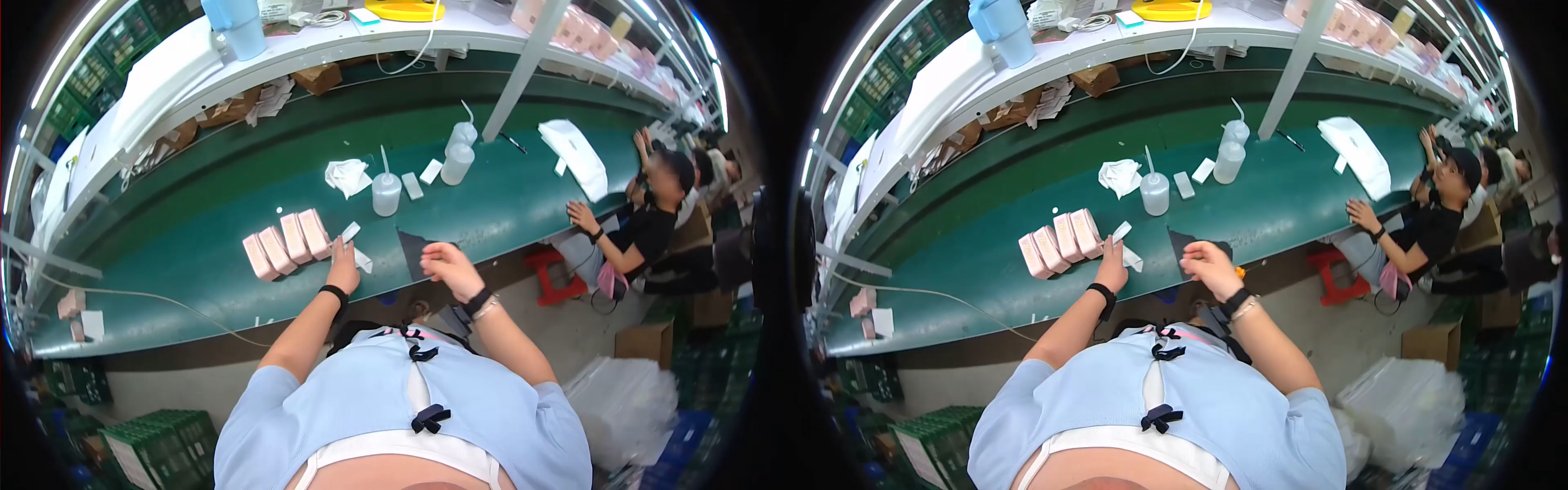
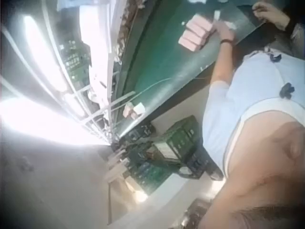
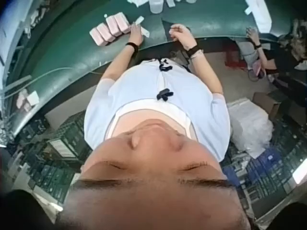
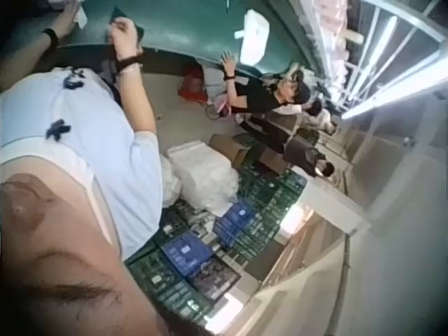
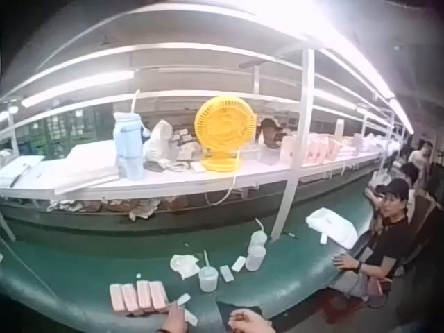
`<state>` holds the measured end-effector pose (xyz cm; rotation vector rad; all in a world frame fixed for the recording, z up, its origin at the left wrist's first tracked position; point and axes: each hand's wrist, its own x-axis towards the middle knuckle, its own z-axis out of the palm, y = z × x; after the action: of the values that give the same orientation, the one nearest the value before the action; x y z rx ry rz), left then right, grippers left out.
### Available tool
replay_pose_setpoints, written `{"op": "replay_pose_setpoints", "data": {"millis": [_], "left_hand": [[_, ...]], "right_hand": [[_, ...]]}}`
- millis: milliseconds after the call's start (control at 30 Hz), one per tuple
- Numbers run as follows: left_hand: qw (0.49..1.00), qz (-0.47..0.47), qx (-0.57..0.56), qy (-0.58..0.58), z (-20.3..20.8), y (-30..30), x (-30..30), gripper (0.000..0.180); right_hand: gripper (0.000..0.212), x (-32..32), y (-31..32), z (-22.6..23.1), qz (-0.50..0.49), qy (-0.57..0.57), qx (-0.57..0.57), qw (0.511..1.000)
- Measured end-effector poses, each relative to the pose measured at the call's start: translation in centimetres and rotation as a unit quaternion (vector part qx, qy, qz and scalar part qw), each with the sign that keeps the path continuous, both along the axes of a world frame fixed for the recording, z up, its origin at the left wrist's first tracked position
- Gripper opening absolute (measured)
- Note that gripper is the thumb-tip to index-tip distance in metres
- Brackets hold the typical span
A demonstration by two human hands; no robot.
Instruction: The person cleans pink electronic devices by applying liquid from a bottle to a cloth and wiping the surfaces. They also use an air duster on the devices before setting them back down on the workbench.
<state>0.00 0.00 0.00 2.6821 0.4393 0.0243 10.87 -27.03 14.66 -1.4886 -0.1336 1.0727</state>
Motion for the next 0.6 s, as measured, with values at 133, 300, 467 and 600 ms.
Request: {"op": "replay_pose_setpoints", "data": {"millis": [133, 300, 467, 600], "left_hand": [[0.993, 0.1, -0.017, 0.064, -0.3, -4.6, 5.7, 0.073], [0.982, 0.146, -0.004, 0.121, 1.1, -2.4, 5.2, 0.047], [0.944, 0.18, -0.255, 0.104, 5.5, -1.8, 4.1, 0.029], [0.75, 0.301, -0.588, -0.043, 8.1, -0.9, 3.0, 0.029]], "right_hand": [[0.07, 6.7, 0.6, -3.0, 0.011, -0.035, -0.021, 0.999], [0.086, 8.9, 6.8, -8.7, -0.043, -0.129, -0.037, 0.99], [0.098, 11.1, 11.6, -12.1, -0.107, -0.346, -0.079, 0.929], [0.097, 13.4, 14.4, -12.7, -0.116, -0.353, -0.059, 0.926]]}}
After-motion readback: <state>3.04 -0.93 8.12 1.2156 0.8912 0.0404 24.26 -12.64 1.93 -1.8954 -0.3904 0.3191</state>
